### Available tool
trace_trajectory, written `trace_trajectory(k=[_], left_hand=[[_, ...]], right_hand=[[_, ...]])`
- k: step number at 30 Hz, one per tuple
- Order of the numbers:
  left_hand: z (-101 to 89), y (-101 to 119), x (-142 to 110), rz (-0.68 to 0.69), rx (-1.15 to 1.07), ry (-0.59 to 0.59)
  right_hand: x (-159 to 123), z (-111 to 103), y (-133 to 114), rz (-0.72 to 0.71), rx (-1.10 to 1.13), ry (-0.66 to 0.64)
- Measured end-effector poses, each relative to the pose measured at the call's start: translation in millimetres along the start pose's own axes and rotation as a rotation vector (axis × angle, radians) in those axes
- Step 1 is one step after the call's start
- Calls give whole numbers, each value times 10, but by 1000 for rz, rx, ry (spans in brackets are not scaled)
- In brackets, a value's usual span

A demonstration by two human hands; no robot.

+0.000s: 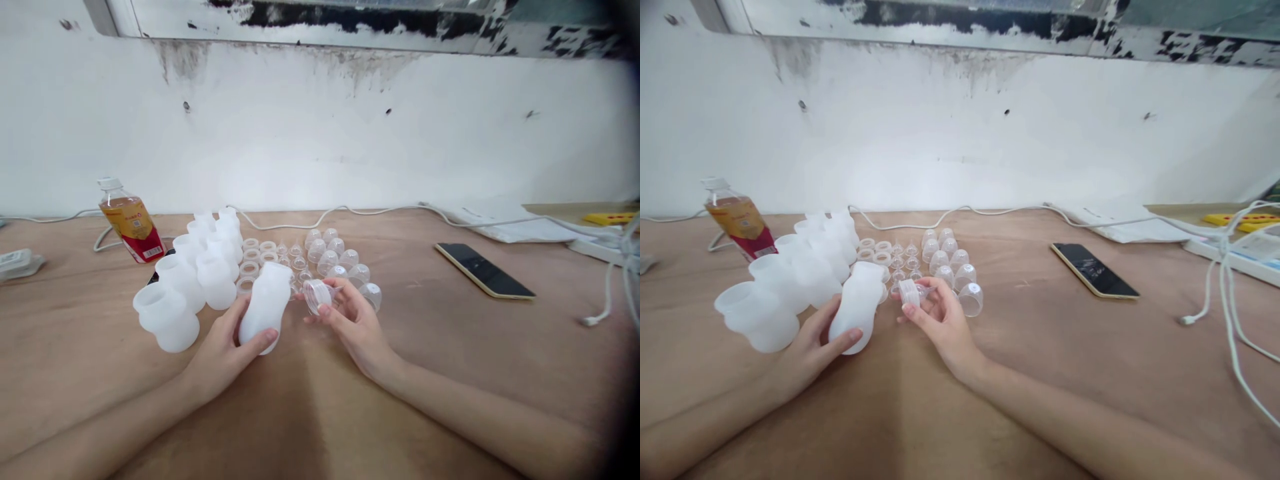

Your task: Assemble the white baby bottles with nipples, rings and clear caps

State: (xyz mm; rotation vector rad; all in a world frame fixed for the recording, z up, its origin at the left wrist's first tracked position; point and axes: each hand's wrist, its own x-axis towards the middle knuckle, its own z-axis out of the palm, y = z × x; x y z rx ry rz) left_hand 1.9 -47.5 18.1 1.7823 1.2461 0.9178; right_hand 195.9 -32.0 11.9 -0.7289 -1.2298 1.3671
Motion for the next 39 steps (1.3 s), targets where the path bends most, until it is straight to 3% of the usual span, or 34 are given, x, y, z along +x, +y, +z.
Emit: trace_trajectory(k=[4, 11, 16, 19, 21, 28, 35, 39], left_hand=[[-56, 103, -13, 63, 136, -48], [-107, 153, -8, 60, 83, -55], [-120, 108, 22, 6, -8, -22], [-120, 98, 30, -68, -60, -72], [-118, 111, 24, -79, -50, -99], [-86, 105, -35, 237, 290, 13], [-89, 60, -28, 218, 303, 48], [-83, 59, -40, 236, 292, 24]], right_hand=[[24, -33, -15, 15, 12, 21], [10, -45, -18, 11, -105, -10], [31, -85, -72, 15, -142, -181], [58, -126, -106, -1, -170, -295], [74, -146, -118, -30, -218, -302], [45, -142, -157, -13, -564, -211], [30, -143, -297, -164, -631, -410], [51, -174, -232, -169, -716, -381]])
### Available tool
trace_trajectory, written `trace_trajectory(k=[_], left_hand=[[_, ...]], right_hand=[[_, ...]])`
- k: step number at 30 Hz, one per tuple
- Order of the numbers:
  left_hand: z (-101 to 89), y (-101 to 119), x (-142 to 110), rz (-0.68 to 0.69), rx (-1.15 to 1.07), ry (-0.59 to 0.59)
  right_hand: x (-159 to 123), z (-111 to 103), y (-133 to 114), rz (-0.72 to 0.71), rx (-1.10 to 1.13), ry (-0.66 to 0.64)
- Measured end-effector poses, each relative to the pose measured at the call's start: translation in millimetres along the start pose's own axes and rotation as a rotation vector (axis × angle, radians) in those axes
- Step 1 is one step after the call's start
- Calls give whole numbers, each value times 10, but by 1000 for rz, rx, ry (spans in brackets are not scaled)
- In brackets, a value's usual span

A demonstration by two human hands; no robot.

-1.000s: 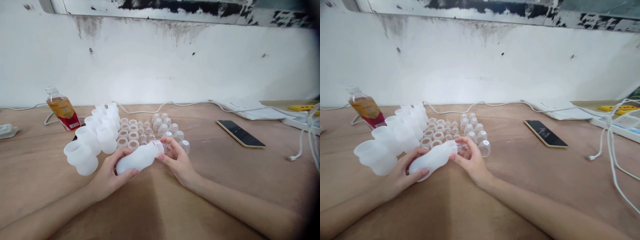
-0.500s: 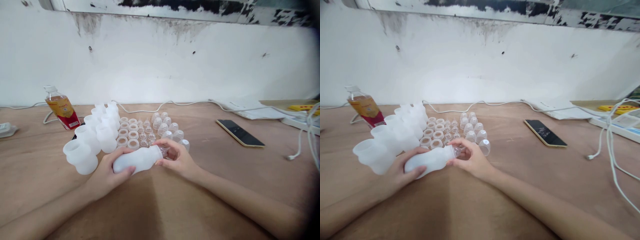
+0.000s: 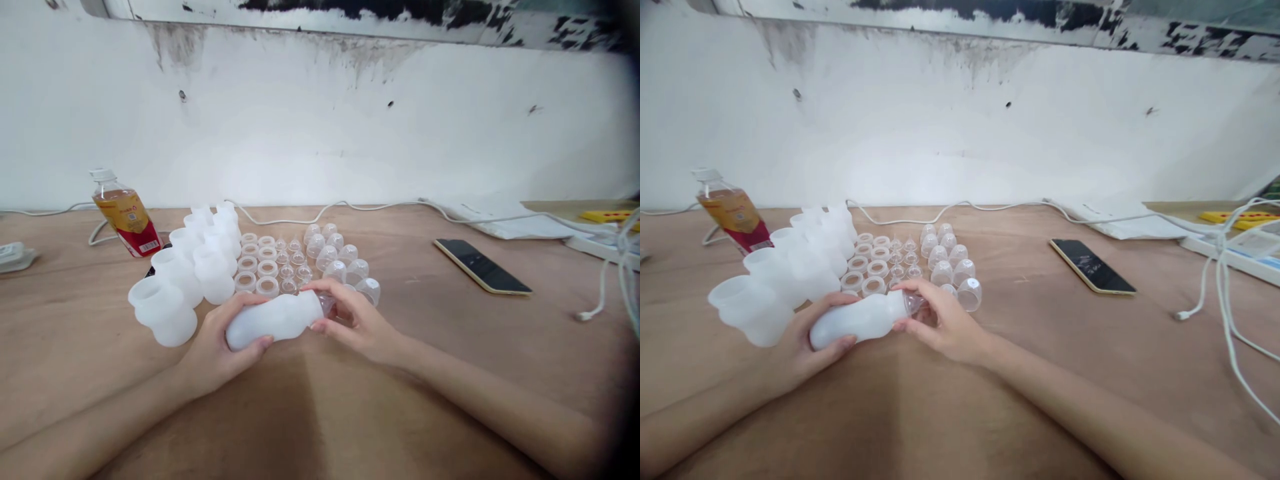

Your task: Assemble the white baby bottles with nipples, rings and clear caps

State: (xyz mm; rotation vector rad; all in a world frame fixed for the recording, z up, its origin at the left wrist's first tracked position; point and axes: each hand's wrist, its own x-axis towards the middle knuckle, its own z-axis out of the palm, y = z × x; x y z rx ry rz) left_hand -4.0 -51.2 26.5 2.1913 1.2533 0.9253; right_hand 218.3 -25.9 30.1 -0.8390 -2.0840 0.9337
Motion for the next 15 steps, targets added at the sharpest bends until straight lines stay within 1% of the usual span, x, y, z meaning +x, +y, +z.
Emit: trace_trajectory(k=[4, 6, 10, 12, 15], left_hand=[[5, 1, -5, 8, 0, -3], [5, -1, 1, -14, 2, -2], [9, -4, 7, -42, -21, 7], [14, -2, 3, -21, -27, 2], [19, 6, 2, 10, -31, -5]], right_hand=[[-29, 42, 29, 93, -2, -28], [-46, 50, 0, 76, -8, -26], [-51, 52, -33, -36, -29, -20], [-38, 55, -19, -20, -48, -6], [-17, 54, -11, 42, -88, 12]])
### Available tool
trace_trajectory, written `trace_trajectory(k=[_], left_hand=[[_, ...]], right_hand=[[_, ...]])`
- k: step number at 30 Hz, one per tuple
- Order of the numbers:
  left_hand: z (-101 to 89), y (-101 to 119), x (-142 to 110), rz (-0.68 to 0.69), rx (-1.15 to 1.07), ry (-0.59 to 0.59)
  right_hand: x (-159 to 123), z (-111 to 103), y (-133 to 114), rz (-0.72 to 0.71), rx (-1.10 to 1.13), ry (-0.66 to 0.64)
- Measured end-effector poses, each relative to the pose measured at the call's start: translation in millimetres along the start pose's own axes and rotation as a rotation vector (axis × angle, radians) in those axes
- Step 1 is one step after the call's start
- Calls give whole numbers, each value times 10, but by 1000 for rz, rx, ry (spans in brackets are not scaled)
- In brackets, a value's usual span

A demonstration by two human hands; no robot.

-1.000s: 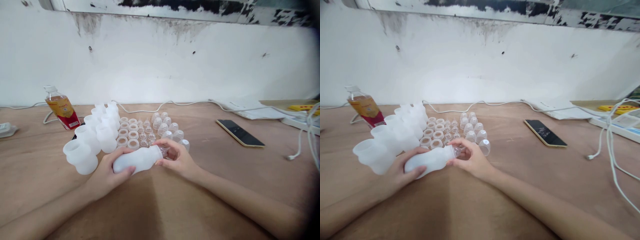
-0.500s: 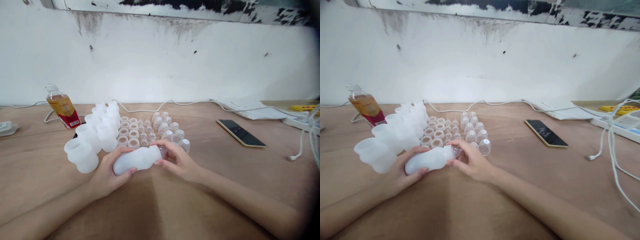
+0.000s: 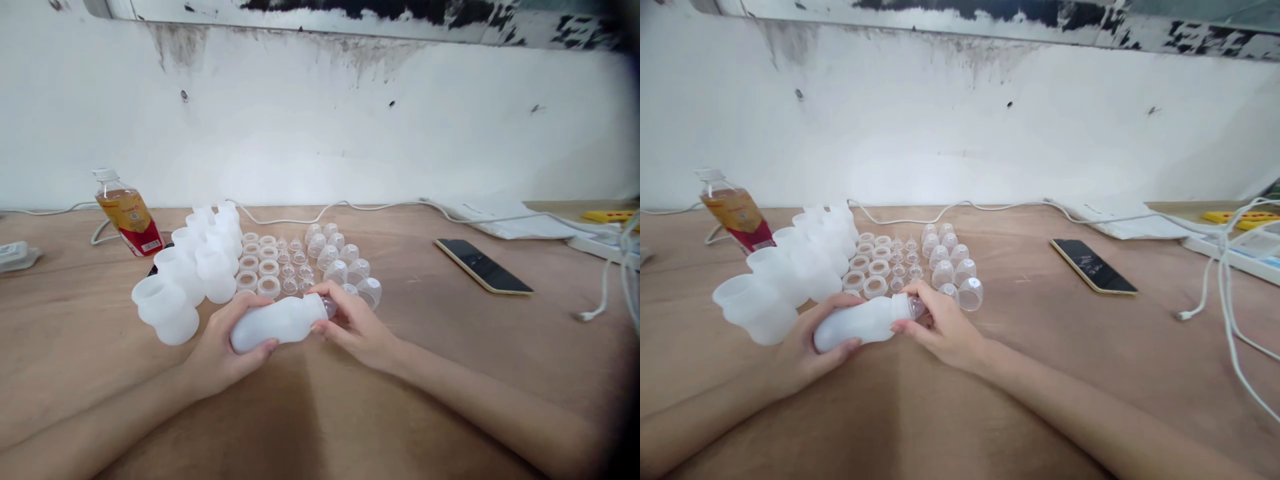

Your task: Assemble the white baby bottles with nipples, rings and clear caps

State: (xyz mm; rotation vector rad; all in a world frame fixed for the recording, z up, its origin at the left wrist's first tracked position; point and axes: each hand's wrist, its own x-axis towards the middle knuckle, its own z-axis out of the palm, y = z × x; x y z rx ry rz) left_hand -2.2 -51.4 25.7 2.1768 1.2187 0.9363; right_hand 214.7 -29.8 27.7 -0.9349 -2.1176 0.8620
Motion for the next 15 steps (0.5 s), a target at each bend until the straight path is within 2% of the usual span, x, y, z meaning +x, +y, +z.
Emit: trace_trajectory(k=[3, 6, 11, 15], left_hand=[[-1, 7, 12, -35, -9, 3], [-4, 4, 20, -63, -29, 11], [-1, -8, -8, -38, -27, 14], [1, -7, -28, 14, -11, 22]], right_hand=[[3, -22, -37, -43, -41, -10], [-7, -47, -67, -83, 21, -30], [8, -49, -31, 4, 186, 66], [30, -43, -10, 124, 261, 44]])
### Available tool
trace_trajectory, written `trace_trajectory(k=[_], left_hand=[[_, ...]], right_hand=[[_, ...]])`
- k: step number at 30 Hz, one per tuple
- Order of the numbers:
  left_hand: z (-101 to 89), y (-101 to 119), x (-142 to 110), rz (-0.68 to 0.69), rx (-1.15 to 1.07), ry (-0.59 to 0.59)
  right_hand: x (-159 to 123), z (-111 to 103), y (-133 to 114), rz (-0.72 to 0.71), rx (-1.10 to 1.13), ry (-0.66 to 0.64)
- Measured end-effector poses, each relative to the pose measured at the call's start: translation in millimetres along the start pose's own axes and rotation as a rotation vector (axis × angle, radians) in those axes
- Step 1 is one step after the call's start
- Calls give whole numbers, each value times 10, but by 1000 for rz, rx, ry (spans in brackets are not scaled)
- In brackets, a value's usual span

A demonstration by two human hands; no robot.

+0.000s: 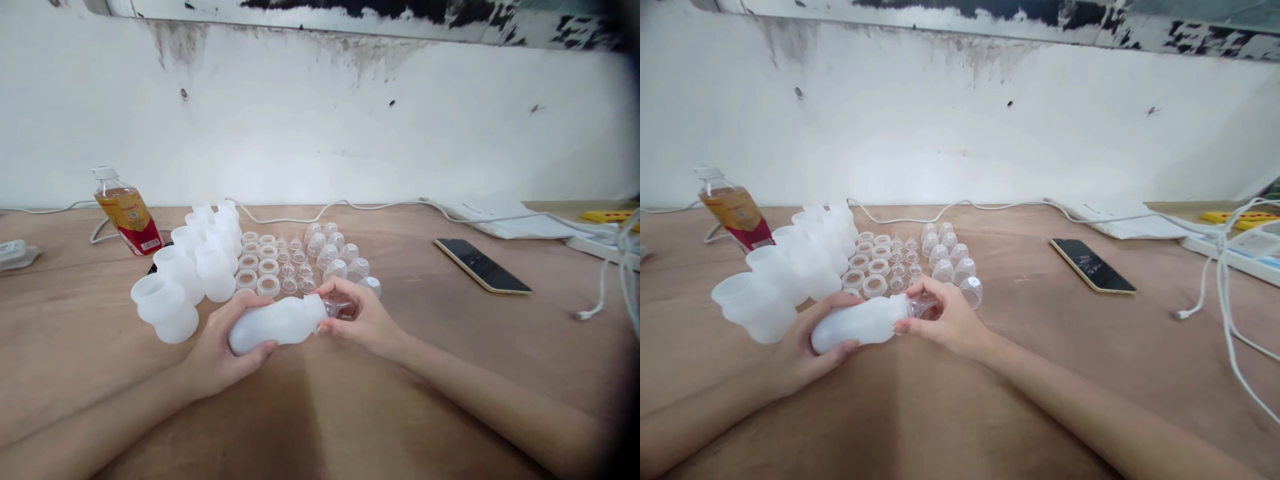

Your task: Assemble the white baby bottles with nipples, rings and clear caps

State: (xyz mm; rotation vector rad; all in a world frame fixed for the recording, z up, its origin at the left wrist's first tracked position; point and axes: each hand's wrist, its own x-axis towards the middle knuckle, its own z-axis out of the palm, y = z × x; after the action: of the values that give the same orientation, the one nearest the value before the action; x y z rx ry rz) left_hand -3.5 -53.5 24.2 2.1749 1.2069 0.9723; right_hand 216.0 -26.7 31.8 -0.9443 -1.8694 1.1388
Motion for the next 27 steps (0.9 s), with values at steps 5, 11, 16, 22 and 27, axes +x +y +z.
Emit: trace_trajectory(k=[5, 11, 16, 22, 27], left_hand=[[5, -4, 23, -16, -5, 6], [28, -40, 38, -52, -55, 40], [49, -65, 43, -76, -53, 78], [100, -70, -3, 210, 104, 123], [109, -90, -64, 465, 320, 200]], right_hand=[[-10, -13, -34, -22, -95, 4], [9, -10, -20, -132, -219, -30], [30, 1, -1, -4, -268, 2], [14, 10, -73, 138, -106, -62], [-14, 36, -190, 309, -31, -84]])
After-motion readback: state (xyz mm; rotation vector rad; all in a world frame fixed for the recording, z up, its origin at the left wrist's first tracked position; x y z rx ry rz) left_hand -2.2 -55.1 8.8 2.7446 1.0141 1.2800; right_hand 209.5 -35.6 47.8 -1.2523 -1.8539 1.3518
